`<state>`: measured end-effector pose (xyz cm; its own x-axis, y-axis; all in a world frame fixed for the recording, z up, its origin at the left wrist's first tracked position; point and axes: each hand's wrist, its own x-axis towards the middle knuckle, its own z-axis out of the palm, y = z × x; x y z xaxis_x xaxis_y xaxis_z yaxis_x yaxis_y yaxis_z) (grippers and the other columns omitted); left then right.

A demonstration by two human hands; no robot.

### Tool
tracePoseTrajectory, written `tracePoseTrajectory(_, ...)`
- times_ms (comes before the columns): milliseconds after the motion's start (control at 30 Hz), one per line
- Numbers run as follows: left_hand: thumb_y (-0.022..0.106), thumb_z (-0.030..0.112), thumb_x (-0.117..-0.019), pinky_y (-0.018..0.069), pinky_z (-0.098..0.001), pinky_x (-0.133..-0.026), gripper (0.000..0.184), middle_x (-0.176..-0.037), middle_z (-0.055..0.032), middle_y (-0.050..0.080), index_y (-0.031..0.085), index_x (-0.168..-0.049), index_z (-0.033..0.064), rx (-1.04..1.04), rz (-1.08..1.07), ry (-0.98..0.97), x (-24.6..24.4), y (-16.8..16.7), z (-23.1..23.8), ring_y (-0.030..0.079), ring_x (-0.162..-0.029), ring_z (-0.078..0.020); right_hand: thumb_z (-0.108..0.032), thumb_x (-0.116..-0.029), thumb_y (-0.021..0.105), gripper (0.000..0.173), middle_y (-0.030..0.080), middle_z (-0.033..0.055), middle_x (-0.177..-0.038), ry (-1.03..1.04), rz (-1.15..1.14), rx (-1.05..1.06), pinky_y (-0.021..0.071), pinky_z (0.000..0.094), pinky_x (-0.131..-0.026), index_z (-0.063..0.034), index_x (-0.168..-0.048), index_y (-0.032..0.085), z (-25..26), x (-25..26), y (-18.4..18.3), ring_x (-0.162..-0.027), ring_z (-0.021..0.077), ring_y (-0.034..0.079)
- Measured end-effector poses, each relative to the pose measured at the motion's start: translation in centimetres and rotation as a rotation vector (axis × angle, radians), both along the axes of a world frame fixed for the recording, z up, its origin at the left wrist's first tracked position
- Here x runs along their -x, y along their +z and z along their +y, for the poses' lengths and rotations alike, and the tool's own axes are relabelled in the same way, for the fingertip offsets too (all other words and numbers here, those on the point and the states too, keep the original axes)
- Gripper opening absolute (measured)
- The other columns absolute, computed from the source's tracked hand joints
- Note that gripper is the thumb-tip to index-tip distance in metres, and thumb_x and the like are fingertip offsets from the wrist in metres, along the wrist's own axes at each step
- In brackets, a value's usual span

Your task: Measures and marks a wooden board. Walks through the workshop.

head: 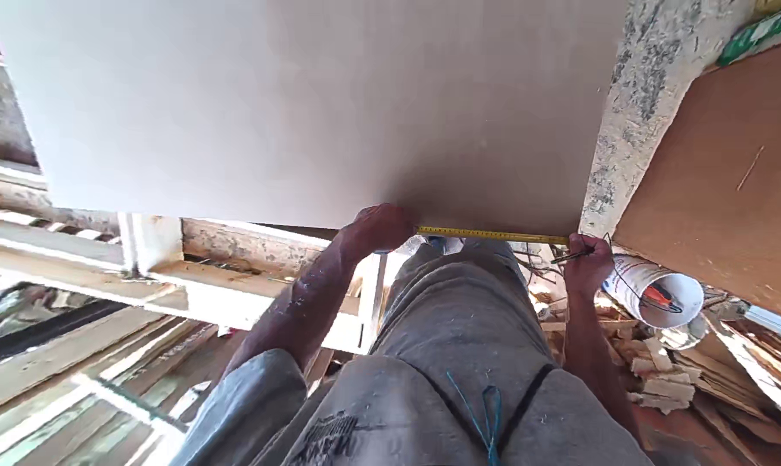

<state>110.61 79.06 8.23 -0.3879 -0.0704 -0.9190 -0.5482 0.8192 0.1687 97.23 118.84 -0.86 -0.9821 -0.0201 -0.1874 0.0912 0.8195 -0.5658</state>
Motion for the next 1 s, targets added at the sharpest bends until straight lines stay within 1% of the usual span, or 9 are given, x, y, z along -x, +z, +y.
tracePoseTrajectory(100,0.051,0.047,-0.1036,0.0505,-0.0675,-0.083,0.038,-0.100,-0.0126,0.072,0.073,-0.101,0.0171,0.062,0.007,0.021,-4.2,-0.1,-4.2,0.068,-0.101,-0.0365,-0.040,-0.1005,0.063,0.049,0.069,0.0205,-0.124,0.010,-0.012,-0.167,0.0529,0.0463,-0.101,-0.0001,-0.129,0.065,-1.2,-1.0,2.4,-0.114,0.0296,0.068)
tracePoseTrajectory(167,0.054,0.049,-0.1020,0.0515,-0.0662,-0.077,0.037,-0.092,-0.0093,0.073,0.074,-0.092,0.0198,0.149,0.017,0.062,-8.2,-0.2,-8.3,0.069,-0.094,-0.0335,-0.035,-0.1053,0.055,0.053,0.064,0.0250,-0.132,0.095,0.177,-0.080,0.0505,0.0413,-0.107,0.0070,-0.138,0.057,-1.9,-1.9,3.9,-0.123,0.0301,0.064)
tracePoseTrajectory(233,0.056,0.049,-0.1012,0.0507,-0.0685,-0.073,0.039,-0.089,-0.0121,0.072,0.073,-0.087,0.0175,0.250,0.005,0.098,-12.1,-0.1,-12.4,0.069,-0.090,-0.0372,-0.034,-0.1120,0.037,0.058,0.070,0.0202,-0.108,0.232,0.327,0.242,0.0599,0.0361,-0.089,0.0169,-0.137,0.048,-4.1,-2.7,5.2,-0.098,0.0207,0.071)
tracePoseTrajectory(267,0.056,0.050,-0.1019,0.0505,-0.0699,-0.073,0.040,-0.090,-0.0140,0.072,0.073,-0.088,0.0164,0.288,-0.007,0.103,-13.7,0.1,-14.3,0.069,-0.092,-0.0392,-0.044,-0.1123,0.029,0.066,0.071,0.0107,-0.093,0.280,0.311,0.399,0.0620,0.0338,-0.077,0.0147,-0.134,0.049,-5.8,-3.2,5.6,-0.083,0.0144,0.071)
tracePoseTrajectory(333,0.053,0.049,-0.1034,0.0504,-0.0716,-0.076,0.040,-0.096,-0.0161,0.073,0.074,-0.093,0.0160,0.337,-0.004,0.098,-16.3,-0.1,-17.6,0.069,-0.098,-0.0418,-0.049,-0.1117,0.030,0.061,0.071,-0.0040,-0.078,0.369,0.191,0.623,0.0605,0.0288,-0.062,0.0010,-0.113,0.065,-10.4,-4.6,6.2,-0.067,0.0066,0.069)
tracePoseTrajectory(400,0.054,0.049,-0.1035,0.0498,-0.0725,-0.076,0.039,-0.097,-0.0172,0.073,0.075,-0.095,0.0163,0.365,0.021,0.105,-18.2,-0.7,-19.5,0.069,-0.098,-0.0433,-0.033,-0.1126,0.035,0.046,0.069,-0.0061,-0.074,0.480,0.042,0.651,0.0594,0.0276,-0.059,-0.0044,-0.101,0.069,-15.5,-6.5,6.2,-0.063,0.0051,0.066)
tracePoseTrajectory(533,0.054,0.049,-0.1032,0.0501,-0.0714,-0.074,0.037,-0.094,-0.0152,0.073,0.075,-0.095,0.0191,0.365,0.053,0.105,-19.4,-1.2,-20.7,0.070,-0.095,-0.0416,-0.018,-0.1025,0.052,0.011,0.067,-0.0014,-0.078,0.623,-0.195,0.644,0.0565,0.0291,-0.056,-0.0080,-0.104,0.056,-24.9,-11.1,4.6,-0.063,0.0090,0.065)
tracePoseTrajectory(667,0.053,0.048,-0.1037,0.0504,-0.0685,-0.071,0.039,-0.091,-0.0153,0.072,0.073,-0.090,0.0175,0.331,0.064,0.088,-19.3,-1.0,-20.7,0.069,-0.092,-0.0412,-0.010,-0.0909,0.064,0.010,0.067,0.0013,-0.075,0.817,-0.320,0.638,0.0539,0.0270,-0.049,-0.0048,-0.099,0.065,-30.5,-15.1,2.6,-0.058,0.0076,0.062)
tracePoseTrajectory(1000,0.050,0.050,-0.1026,0.0504,-0.0648,-0.067,0.045,-0.089,-0.0164,0.070,0.070,-0.086,0.0139,0.316,0.015,0.031,-18.7,-0.9,-21.0,0.069,-0.090,-0.0408,0.000,-0.0814,0.067,0.003,0.064,0.0034,-0.068,1.034,-0.223,0.754,0.0497,0.0219,-0.048,-0.0021,-0.080,0.066,-40.4,-20.8,1.1,-0.056,0.0062,0.058)
